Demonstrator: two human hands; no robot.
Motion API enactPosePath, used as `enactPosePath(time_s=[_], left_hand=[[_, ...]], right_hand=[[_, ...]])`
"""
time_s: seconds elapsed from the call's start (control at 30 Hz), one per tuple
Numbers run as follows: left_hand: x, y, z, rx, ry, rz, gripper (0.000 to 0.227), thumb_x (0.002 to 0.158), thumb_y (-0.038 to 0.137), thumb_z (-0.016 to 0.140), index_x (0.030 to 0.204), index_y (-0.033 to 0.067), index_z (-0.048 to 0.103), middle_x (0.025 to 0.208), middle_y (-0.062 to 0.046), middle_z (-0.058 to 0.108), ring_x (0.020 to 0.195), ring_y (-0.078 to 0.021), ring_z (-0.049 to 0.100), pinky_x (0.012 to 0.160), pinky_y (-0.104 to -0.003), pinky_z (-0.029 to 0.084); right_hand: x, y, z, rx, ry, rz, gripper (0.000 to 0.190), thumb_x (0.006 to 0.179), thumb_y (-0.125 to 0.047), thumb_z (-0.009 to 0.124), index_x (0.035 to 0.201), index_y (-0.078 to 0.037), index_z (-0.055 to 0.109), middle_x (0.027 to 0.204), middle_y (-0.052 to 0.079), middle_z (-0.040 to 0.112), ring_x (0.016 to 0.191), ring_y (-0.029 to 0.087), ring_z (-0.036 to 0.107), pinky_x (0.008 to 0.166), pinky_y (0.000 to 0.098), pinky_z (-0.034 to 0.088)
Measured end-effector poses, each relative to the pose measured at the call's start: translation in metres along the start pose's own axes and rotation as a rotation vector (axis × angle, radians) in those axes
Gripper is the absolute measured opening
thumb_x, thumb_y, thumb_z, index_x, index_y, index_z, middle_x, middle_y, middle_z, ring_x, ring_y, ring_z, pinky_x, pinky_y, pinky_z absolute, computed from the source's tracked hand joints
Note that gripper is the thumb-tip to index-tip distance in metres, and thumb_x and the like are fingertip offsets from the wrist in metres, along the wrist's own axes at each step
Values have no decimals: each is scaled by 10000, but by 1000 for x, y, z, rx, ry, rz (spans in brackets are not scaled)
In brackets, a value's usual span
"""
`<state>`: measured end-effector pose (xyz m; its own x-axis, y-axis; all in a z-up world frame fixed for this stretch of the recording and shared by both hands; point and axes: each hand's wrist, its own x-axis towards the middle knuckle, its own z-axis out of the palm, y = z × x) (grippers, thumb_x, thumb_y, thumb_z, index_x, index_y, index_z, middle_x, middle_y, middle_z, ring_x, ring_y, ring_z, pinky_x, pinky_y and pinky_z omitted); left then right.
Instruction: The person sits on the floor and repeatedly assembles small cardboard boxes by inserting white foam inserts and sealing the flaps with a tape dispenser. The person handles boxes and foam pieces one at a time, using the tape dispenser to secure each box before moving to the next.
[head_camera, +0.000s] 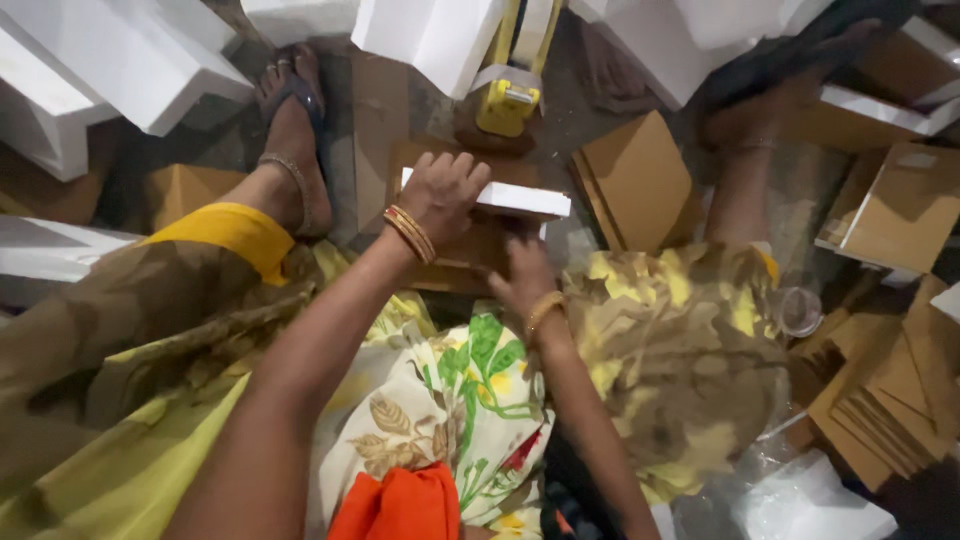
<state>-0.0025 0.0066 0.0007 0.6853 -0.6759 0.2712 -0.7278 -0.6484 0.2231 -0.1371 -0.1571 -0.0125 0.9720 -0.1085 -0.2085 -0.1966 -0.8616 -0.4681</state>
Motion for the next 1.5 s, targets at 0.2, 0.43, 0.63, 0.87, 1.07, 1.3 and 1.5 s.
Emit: enactPosePath(time_s=[0.2, 0.43, 0.63, 0.87, 1.07, 1.3, 1.5], left_hand=[[-3, 4, -1, 1, 14, 2, 433, 636, 138, 742, 1045, 133, 602, 938, -64, 590, 866, -273, 603, 745, -422, 436], [1, -4, -17, -90, -60, -26, 529, 642, 122, 762, 1147, 104, 607, 1013, -93, 633, 948, -300, 632, 789, -456, 457], [-49, -54, -26, -598, -154, -575, 785, 697, 158, 809, 1412, 140, 487, 1310, -172, 607, 1190, -374, 580, 1016, -460, 459], [-86, -25, 62, -453, 40, -722, 1112, 619, 481, 895, 1497, 89, 337, 1470, -199, 391, 1328, -418, 369, 1118, -528, 330], [-93, -28, 111, -327, 270, -563, 1128, 661, 604, 880, 1503, 98, 326, 1546, -166, 351, 1405, -413, 347, 1174, -533, 292], [-82, -70, 84, -597, -13, -681, 696, 754, 323, 802, 1344, 64, 538, 1314, -202, 587, 1231, -389, 548, 1081, -494, 407], [-33, -68, -37, -239, -16, -203, 569, 737, 236, 812, 1234, 60, 599, 1149, -167, 668, 1110, -353, 625, 1001, -501, 412]], right_hand=[[9, 47, -10, 719, 388, 152, 590, 784, -49, 687, 1328, -42, 457, 1244, 168, 590, 1065, 275, 632, 870, 355, 552], [69, 96, 31, 542, 344, -156, 308, 1089, -191, 559, 1368, -67, 516, 1175, 95, 684, 1079, 198, 673, 922, 341, 549], [64, 84, 22, 736, 240, -95, 444, 956, -230, 700, 1303, -49, 490, 1115, 79, 650, 1001, 161, 640, 816, 294, 542], [66, 99, 21, 469, 253, -269, 548, 838, 106, 578, 1364, -36, 525, 1223, 117, 659, 1123, 209, 648, 970, 346, 541], [70, 98, 31, 822, 177, -132, 646, 778, 69, 605, 1397, -46, 460, 1232, 110, 647, 1135, 212, 641, 981, 314, 536], [56, 74, 13, 389, 295, -49, 606, 807, -72, 826, 1331, -71, 522, 1148, 167, 626, 1042, 337, 641, 903, 410, 534], [86, 71, 40, 125, 363, -91, 711, 749, -14, 763, 1410, -59, 506, 1234, 239, 560, 1156, 460, 534, 1001, 511, 456]])
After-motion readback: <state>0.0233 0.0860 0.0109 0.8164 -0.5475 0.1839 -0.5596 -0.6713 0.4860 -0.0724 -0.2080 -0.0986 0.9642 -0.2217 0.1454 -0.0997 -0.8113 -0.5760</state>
